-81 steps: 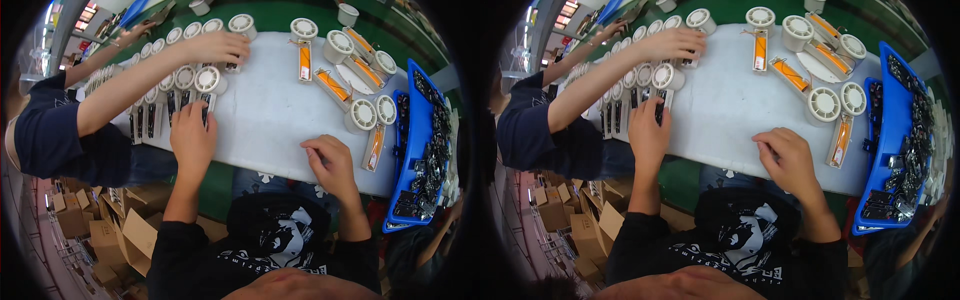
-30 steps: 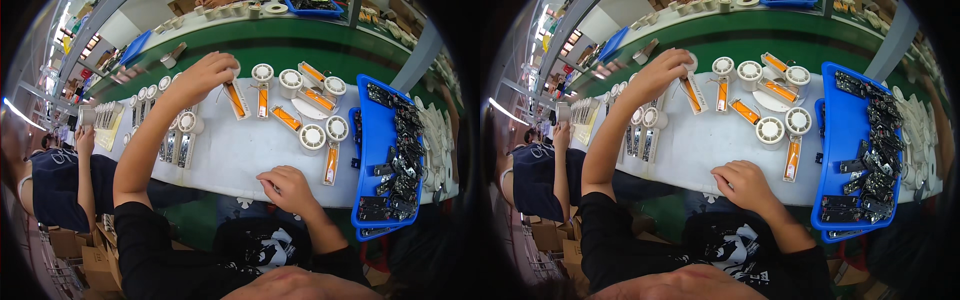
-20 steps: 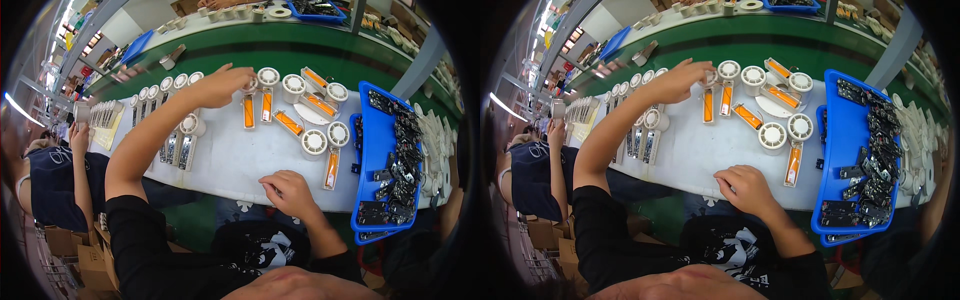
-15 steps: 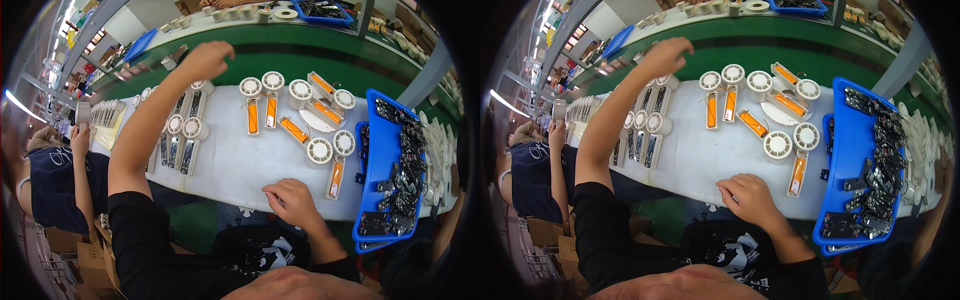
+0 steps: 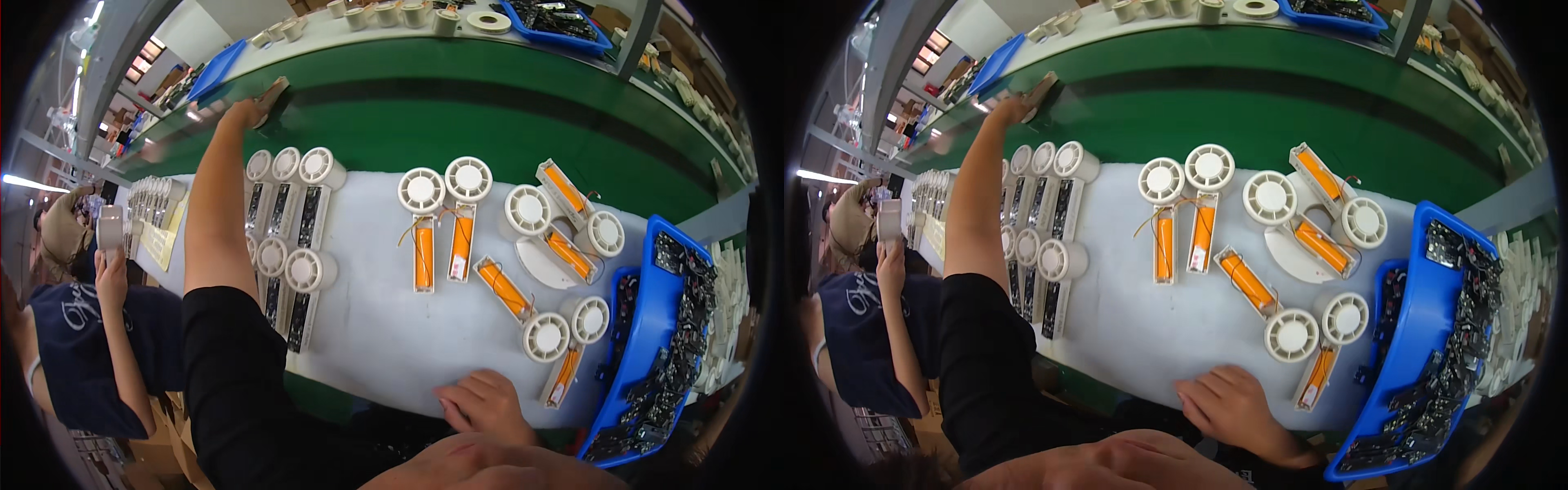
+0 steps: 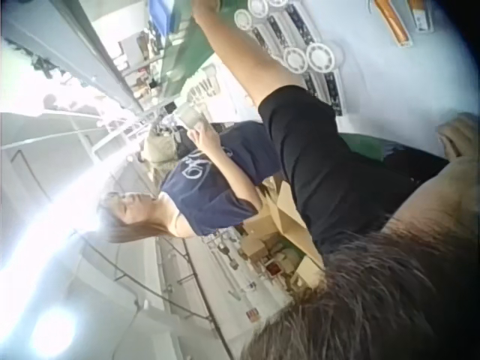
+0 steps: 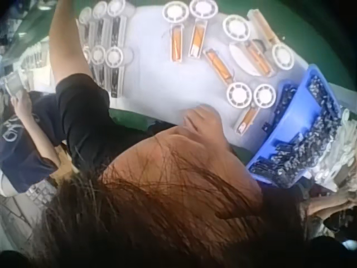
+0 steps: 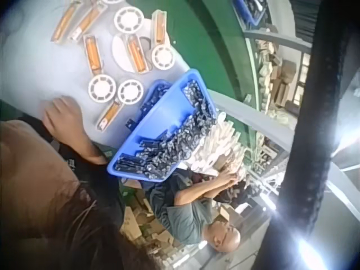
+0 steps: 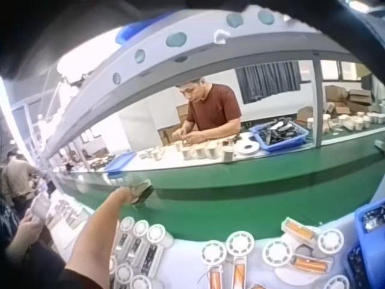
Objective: The person picks up a circuit board from a tray, connects it to the wires of a battery inside a fan housing, and presses the board into place. They repeat this process with several fans before picking up a roll of tape and peeling off a piece.
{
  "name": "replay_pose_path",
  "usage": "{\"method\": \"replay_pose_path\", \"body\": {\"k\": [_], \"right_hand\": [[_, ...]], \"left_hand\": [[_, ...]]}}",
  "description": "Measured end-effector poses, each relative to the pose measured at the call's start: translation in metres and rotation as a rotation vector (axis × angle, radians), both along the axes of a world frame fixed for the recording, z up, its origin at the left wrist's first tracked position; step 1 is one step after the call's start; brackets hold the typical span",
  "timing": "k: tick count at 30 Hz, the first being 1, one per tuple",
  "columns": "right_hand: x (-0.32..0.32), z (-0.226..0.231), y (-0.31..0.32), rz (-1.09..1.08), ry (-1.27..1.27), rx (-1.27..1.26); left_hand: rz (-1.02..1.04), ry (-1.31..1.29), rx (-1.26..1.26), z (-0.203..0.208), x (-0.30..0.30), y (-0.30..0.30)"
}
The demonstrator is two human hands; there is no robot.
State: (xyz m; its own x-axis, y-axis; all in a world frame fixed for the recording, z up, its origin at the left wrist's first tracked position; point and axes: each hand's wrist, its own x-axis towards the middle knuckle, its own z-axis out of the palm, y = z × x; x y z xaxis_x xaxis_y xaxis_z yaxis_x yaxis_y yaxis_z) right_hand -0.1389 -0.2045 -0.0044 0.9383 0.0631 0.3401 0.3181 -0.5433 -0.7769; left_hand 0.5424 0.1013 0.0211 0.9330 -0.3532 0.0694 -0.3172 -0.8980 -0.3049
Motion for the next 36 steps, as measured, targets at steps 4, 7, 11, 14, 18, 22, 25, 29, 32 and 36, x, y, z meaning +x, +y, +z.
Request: {"method": "replay_pose_path", "body": {"k": [4, 7, 11, 14, 18, 22, 25, 29, 32, 36], "right_hand": [[0.004, -0.006, -0.003, 0.022, 0.06, -0.027], [0.006, -0.007, -0.004, 0.035, 0.076, -0.012], [0.005, -0.005, -0.002, 0.019, 0.064, -0.032], [0.007, -0.003, -0.001, 0.0, 0.092, -0.046], [0.004, -0.002, 0.004, -0.031, 0.03, -0.081], [0.003, -0.006, 0.009, -0.101, -0.029, -0.002], [-0.003, -0.005, 0.007, -0.1, -0.021, -0.002], [-0.005, -0.01, 0.007, -0.11, -0.061, 0.045], [-0.008, -0.011, 0.012, -0.102, -0.1, 0.07], [-0.008, -0.017, 0.01, -0.093, -0.123, 0.06]], "left_hand": [[0.042, 0.087, -0.186, -0.024, 0.026, 0.012], [0.154, 0.136, -0.148, -0.028, 0.035, 0.017], [0.293, 0.139, -0.102, -0.013, 0.029, 0.021], [0.399, 0.221, -0.234, -0.009, 0.004, -0.007], [-0.015, -0.163, -0.224, 0.035, -0.038, -0.041], [-0.512, -0.138, -0.454, 0.089, -0.114, -0.104], [-0.859, -0.016, -0.276, 0.138, -0.196, -0.149], [-1.192, 0.048, -0.153, 0.145, -0.272, -0.177], [-1.385, -0.01, 0.109, 0.132, -0.298, -0.167], [-1.369, 0.104, 0.249, 0.122, -0.328, -0.156]]}}
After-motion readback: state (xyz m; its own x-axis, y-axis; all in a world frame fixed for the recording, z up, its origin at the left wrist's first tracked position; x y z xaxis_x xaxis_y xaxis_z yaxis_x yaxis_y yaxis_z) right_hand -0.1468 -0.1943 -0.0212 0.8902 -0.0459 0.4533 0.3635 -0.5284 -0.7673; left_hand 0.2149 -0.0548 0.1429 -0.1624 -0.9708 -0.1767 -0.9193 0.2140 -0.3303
